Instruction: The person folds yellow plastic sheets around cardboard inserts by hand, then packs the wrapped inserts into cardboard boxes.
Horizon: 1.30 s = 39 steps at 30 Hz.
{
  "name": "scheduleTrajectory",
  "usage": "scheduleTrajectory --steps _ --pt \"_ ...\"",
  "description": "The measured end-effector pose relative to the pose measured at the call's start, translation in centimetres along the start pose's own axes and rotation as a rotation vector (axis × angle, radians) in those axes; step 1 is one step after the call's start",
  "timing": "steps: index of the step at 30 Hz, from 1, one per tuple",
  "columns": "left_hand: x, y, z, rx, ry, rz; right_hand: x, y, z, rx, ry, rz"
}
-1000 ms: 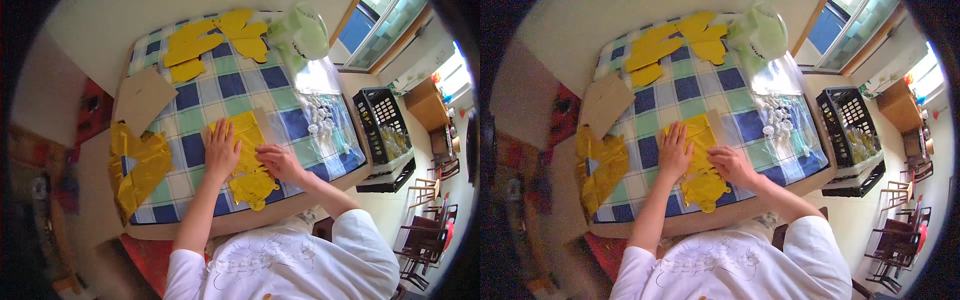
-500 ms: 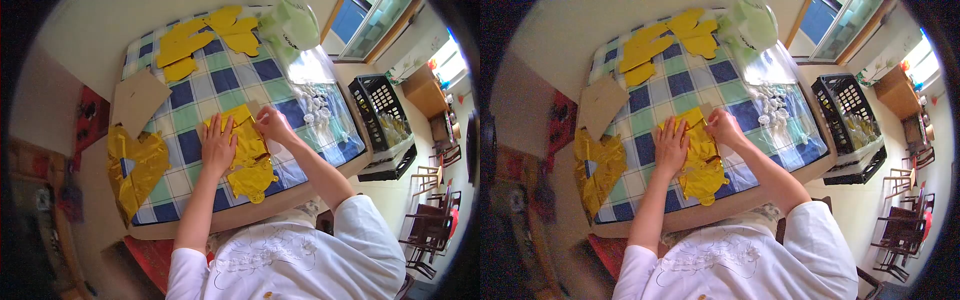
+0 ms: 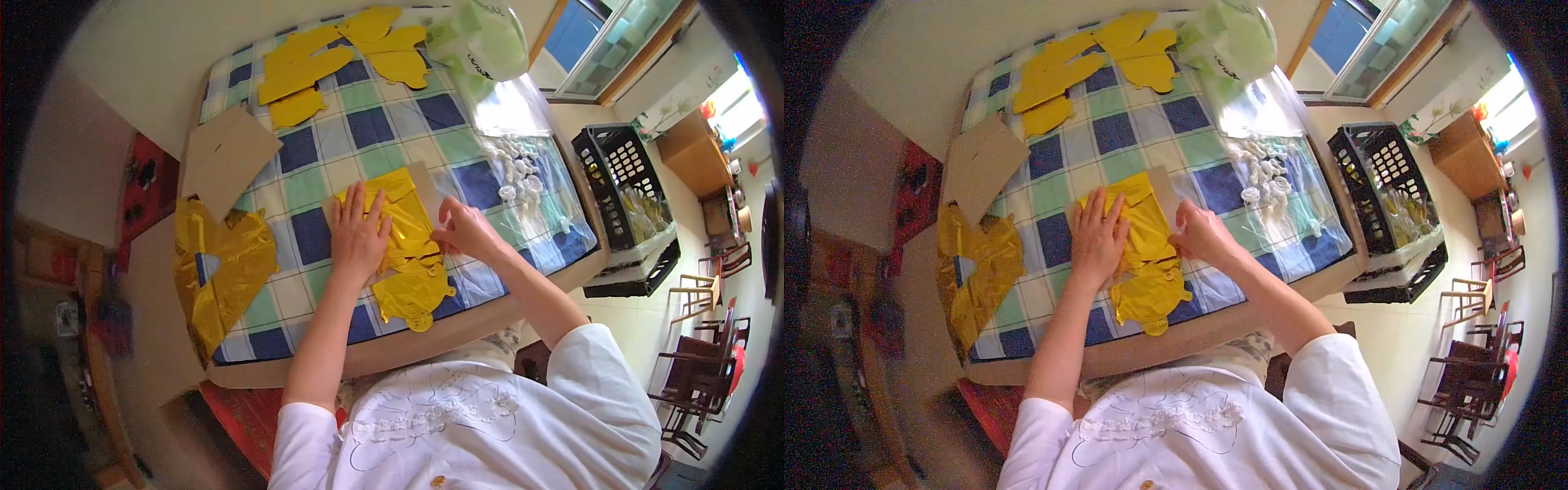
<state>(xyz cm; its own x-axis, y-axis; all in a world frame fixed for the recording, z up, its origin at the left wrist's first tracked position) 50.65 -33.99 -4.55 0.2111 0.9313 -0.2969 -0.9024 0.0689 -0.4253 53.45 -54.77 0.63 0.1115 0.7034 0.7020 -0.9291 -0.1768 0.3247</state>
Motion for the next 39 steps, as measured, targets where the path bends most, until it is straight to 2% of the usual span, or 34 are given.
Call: scheduleTrajectory --steps 6,9,12,15,18,22,24,26,27,28,30,32,34,36,39 --pt "0.0 -0.3 0.2 0.013 0.018 -0.02 -1.9 2.3 1.0 0.028 0.147 0.142" --pt "0.0 -0.2 0.1 0.008 0.008 -0.031 -2.0 -0.2 1.1 -0.307 0.162 0.114" --pt "0.2 -0.1 0.1 0.018 -0.012 -0.039 -1.5 -2.2 0.4 -0.248 0.204 0.1" --pt "0.7 -0.2 -0.4 0.028 -0.035 -0.021 -2.0 -4.3 0.0 -0.283 0.282 0.209" --pt "1.3 -0.5 -0.5 0.026 -0.053 0.015 -0.9 -6.4 -0.1 -0.21 0.214 0.156" --pt "1.8 -0.8 -0.4 0.038 -0.071 0.015 -1.0 -7.0 0.1 -0.181 0.129 0.187" --pt "1.8 -1.0 -0.2 0.046 -0.062 0.016 -2.4 -4.6 1.8 -0.218 0.049 0.202" --pt "1.8 -0.8 0.0 0.061 -0.038 0.043 -5.5 -2.2 4.7 -0.221 -0.06 0.325" --pt "1.8 -0.7 -0.1 0.048 -0.044 0.036 -6.6 -0.9 6.9 -0.24 -0.019 0.289" --pt "1.8 -0.7 -0.1 0.038 -0.05 0.03 -6.3 1.3 9.4 -0.195 -0.048 0.159" --pt "1.8 -0.5 -0.3 0.025 -0.058 0.023 -5.4 6.0 13.6 -0.22 -0.214 0.062" --pt "1.8 -0.8 -0.4 0.01 -0.062 0.011 -5.1 8.4 15.3 -0.202 -0.32 0.098" --pt "1.7 -0.8 -0.3 0.035 -0.077 0.028 -5.4 9.2 14.7 -0.163 -0.472 0.131" --pt "1.7 -0.8 -0.5 0.042 -0.079 0.026 -5.5 8.1 11.0 -0.091 -0.668 0.16" --pt "2.3 -0.8 -0.9 0.017 -0.079 -0.002 -5.2 6.2 5.6 -0.028 -0.625 0.117"
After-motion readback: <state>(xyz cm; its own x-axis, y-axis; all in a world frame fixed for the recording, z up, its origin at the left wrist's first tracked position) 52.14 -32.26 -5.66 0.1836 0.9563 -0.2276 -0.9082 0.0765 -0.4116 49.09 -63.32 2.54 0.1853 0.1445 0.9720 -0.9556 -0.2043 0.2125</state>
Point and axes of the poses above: each hand's wrist, its own y-axis away from the middle knuckle, its own z-axis out of the back of the hand, x = y × z, the point moved 1 cm from there along -y, towards the middle knuckle, and after that the axes turned 9 degrees about -x, right-handed, at the moved point
